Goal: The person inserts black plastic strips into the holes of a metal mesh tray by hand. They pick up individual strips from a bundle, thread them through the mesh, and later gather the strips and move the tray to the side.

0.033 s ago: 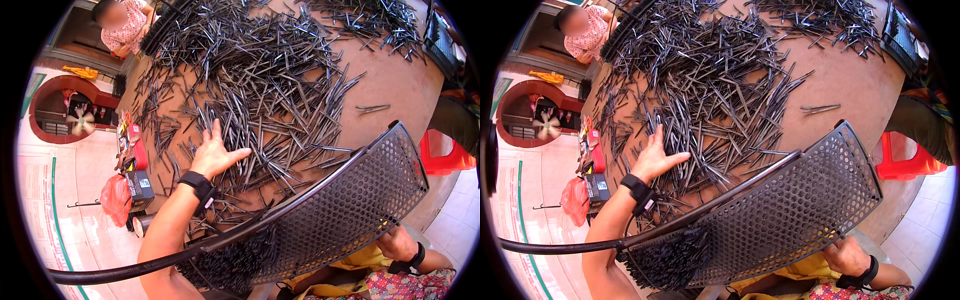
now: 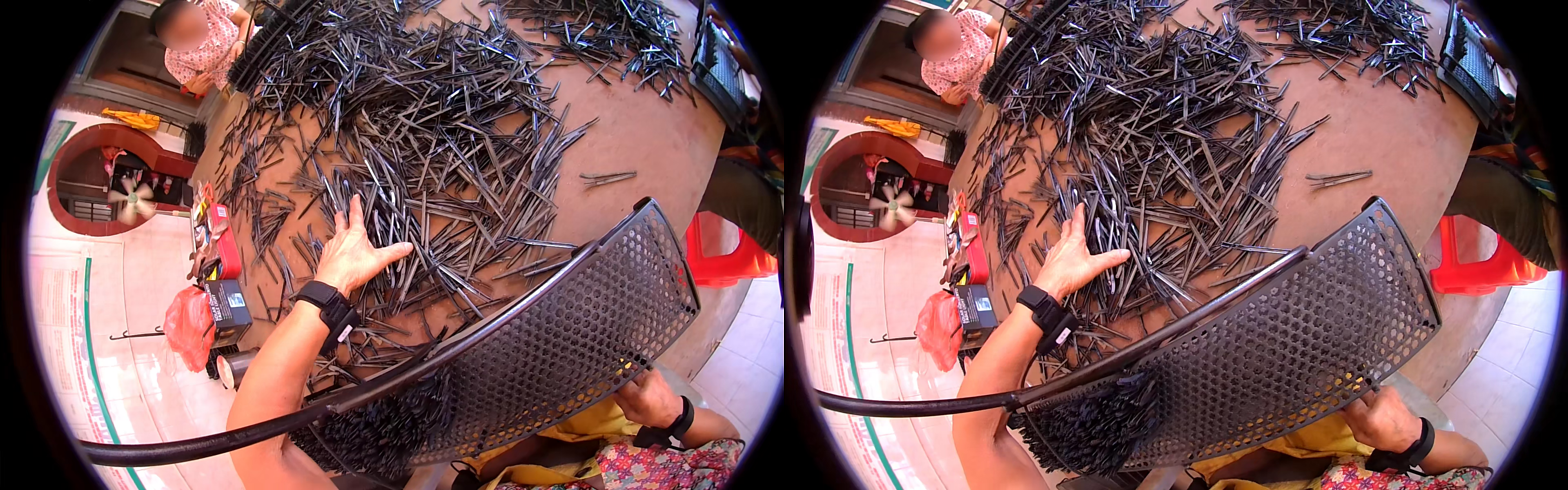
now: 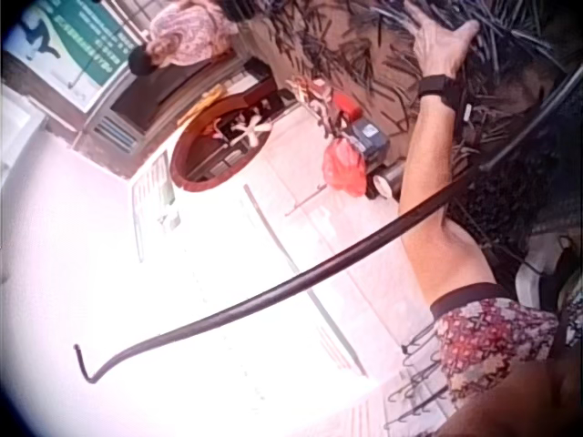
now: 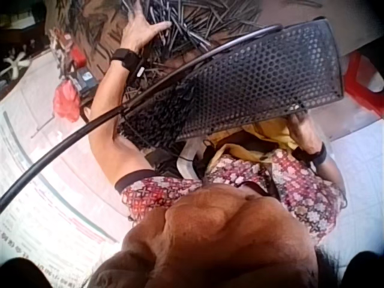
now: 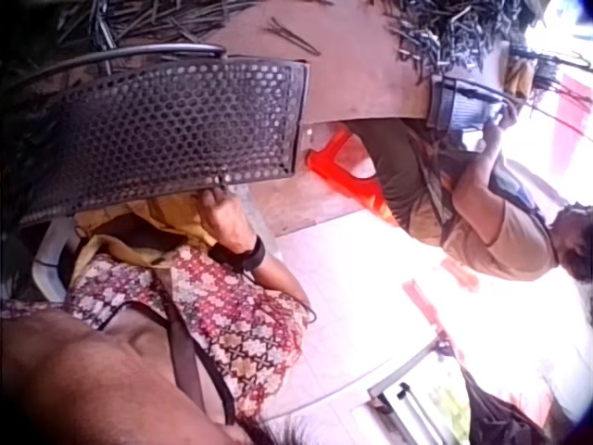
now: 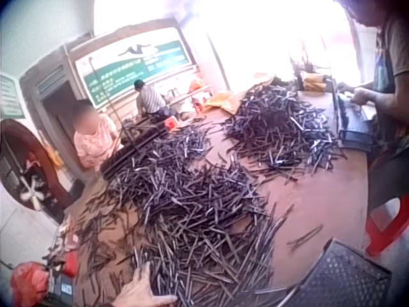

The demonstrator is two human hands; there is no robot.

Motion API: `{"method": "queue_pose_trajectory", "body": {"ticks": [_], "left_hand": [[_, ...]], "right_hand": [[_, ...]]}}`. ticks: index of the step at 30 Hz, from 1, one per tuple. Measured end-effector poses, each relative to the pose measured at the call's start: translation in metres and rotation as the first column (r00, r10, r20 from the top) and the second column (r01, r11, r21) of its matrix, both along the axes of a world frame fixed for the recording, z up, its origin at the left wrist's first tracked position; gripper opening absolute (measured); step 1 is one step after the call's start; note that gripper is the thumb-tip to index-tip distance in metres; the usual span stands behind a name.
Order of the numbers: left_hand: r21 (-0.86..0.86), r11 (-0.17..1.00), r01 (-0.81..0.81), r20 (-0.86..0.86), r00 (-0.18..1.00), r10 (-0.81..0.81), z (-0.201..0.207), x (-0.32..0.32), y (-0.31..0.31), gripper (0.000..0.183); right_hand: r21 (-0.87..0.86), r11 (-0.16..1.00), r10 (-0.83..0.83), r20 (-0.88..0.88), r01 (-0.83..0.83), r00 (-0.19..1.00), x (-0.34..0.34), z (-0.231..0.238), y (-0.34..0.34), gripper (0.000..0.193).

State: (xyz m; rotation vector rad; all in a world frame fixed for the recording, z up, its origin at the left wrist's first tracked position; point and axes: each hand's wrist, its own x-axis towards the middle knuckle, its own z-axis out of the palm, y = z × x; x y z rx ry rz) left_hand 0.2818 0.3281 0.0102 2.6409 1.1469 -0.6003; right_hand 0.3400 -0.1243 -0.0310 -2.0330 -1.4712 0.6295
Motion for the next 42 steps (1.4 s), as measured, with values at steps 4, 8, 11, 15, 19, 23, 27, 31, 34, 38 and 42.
{"method": "queue_pose_trajectory", "body": {"ticks": [4, 8, 11, 15, 19, 23, 27, 31, 34, 38, 42], "left_hand": [[0.055, 0.998, 0.023, 0.154, 0.988, -0.032, -0.006, -0.012, 0.008, 0.107], [0.182, 0.981, -0.071, 0.379, 0.925, -0.003, -0.022, -0.052, 0.046, 0.098], [-0.136, 0.958, -0.254, 0.224, 0.934, 0.279, -0.006, -0.050, 0.056, 0.095], [0.146, 0.985, -0.096, -0.001, 0.995, 0.097, -0.020, -0.046, 0.062, 0.085], [0.240, 0.955, -0.173, 0.092, 0.984, 0.155, -0.024, -0.040, 0.046, 0.057], [0.182, 0.932, -0.315, 0.123, 0.947, 0.296, -0.013, -0.036, 0.037, 0.042], [0.149, 0.948, -0.281, 0.125, 0.956, 0.264, 0.001, -0.046, 0.035, 0.030], [0.358, 0.933, 0.024, 0.208, 0.973, -0.104, 0.015, -0.065, 0.031, 0.035], [0.463, 0.870, 0.168, 0.269, 0.909, -0.319, 0.029, -0.074, 0.024, 0.044], [0.397, 0.880, 0.260, 0.436, 0.790, -0.431, 0.039, -0.071, 0.010, 0.054], [0.056, 0.986, 0.157, 0.176, 0.970, -0.165, 0.012, -0.066, -0.001, 0.069]], "right_hand": [[0.014, 1.000, -0.018, -0.009, 0.018, 1.000, -0.004, -0.001, 0.000, 0.026], [0.008, 0.999, -0.032, -0.019, 0.032, 0.999, -0.004, -0.001, -0.003, 0.021], [0.054, 0.998, -0.023, -0.012, 0.023, 1.000, -0.004, -0.005, -0.006, 0.017], [-0.003, 1.000, 0.031, -0.006, -0.031, 0.999, -0.004, -0.003, -0.002, 0.015], [0.033, 0.999, 0.026, 0.013, -0.027, 1.000, -0.003, -0.002, -0.001, 0.015], [0.014, 0.998, 0.055, 0.022, -0.055, 0.998, -0.003, -0.003, -0.005, 0.019], [0.049, 0.996, 0.070, 0.026, -0.071, 0.997, -0.003, 0.000, -0.004, 0.022], [0.033, 0.995, 0.093, 0.025, -0.094, 0.995, -0.004, 0.002, -0.009, 0.022], [0.019, 0.994, 0.105, 0.044, -0.106, 0.994, -0.006, 0.003, -0.013, 0.021], [0.010, 0.994, 0.111, 0.076, -0.112, 0.991, -0.007, 0.004, -0.015, 0.020], [-0.017, 0.996, 0.094, 0.093, -0.093, 0.991, -0.006, 0.003, -0.017, 0.020]]}}
